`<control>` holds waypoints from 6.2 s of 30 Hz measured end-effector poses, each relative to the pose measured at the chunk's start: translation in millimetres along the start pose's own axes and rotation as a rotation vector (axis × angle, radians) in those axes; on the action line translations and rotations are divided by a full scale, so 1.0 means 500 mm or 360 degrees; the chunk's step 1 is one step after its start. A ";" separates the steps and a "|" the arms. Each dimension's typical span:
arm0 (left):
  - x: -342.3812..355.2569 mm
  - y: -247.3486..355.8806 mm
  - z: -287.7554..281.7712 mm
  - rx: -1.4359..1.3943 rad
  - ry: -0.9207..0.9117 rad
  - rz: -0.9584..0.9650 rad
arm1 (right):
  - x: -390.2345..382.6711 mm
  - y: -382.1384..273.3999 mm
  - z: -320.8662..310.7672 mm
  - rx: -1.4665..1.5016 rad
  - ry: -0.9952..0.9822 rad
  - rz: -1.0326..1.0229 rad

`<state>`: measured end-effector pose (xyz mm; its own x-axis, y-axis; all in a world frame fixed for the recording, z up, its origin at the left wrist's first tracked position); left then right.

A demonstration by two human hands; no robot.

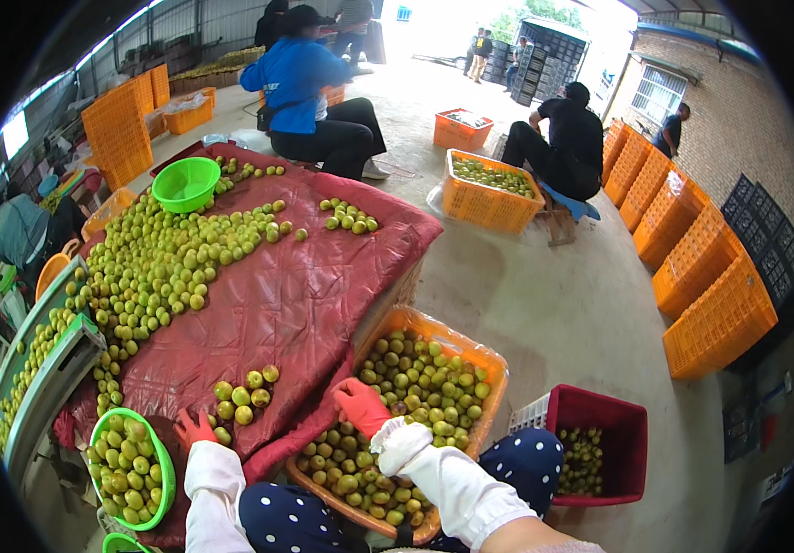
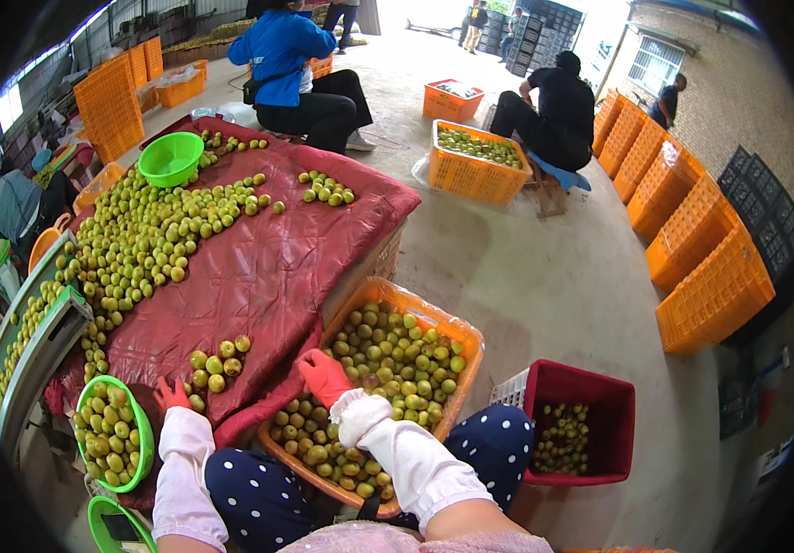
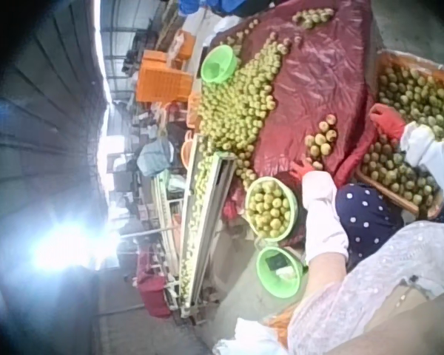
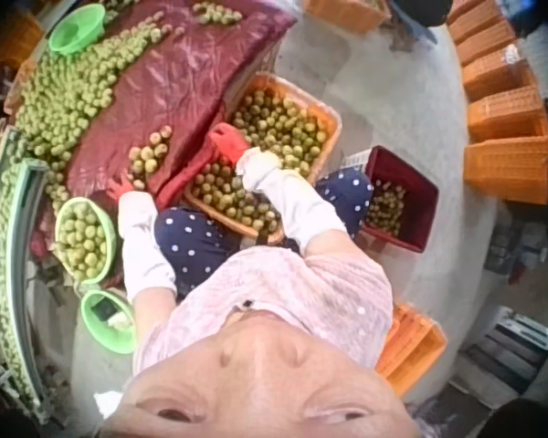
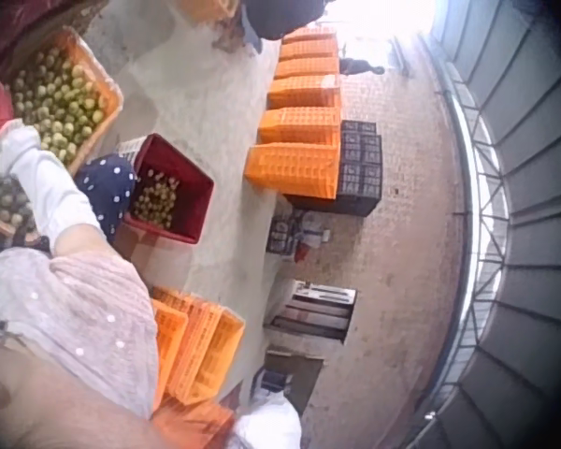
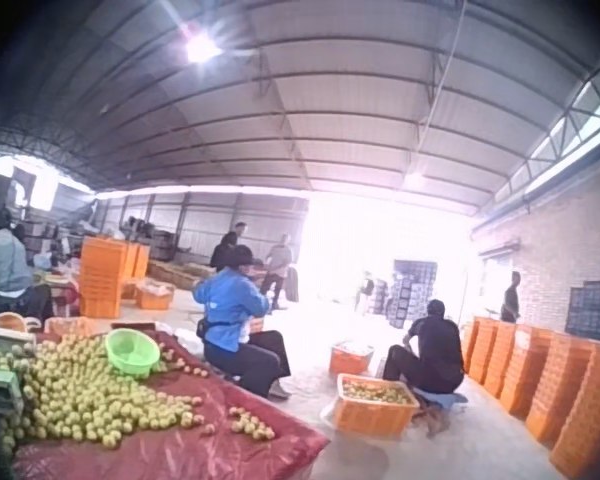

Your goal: The person sorts green plums from a large pile on a table into an orange crate using both hands. They repeatedly scoop handfuls of plums and transfer them into the crate while other workers sort nearby.

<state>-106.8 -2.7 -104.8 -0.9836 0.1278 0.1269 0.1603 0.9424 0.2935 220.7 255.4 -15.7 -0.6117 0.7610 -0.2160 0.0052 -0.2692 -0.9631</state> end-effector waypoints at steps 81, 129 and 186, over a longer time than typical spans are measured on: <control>0.024 0.299 -0.062 -0.2308 -0.1657 -0.0140 | 0.440 -0.009 0.404 -0.0105 -0.2015 0.0008; -0.372 0.551 -0.061 0.0094 -0.0215 0.2697 | -0.041 0.143 -0.196 -0.2029 -0.0211 -0.0459; -0.456 0.554 -0.050 -0.0440 -0.0347 0.2697 | -0.047 0.183 -0.112 -0.1984 -0.0362 -0.0626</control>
<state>164.0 221.4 -28.6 0.2913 0.8987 0.3279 0.9299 -0.3465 0.1237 279.8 246.2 -108.0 -0.8569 0.5150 0.0232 0.4414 0.7562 -0.4831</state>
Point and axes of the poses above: each hand's wrist, its own x-axis towards the middle knuckle, its own z-axis out of the palm, y = z × x, the point moved 4 cm from there along x, towards the middle knuckle, and after that the axes turned 14 degrees about x, right-handed, at the moved point
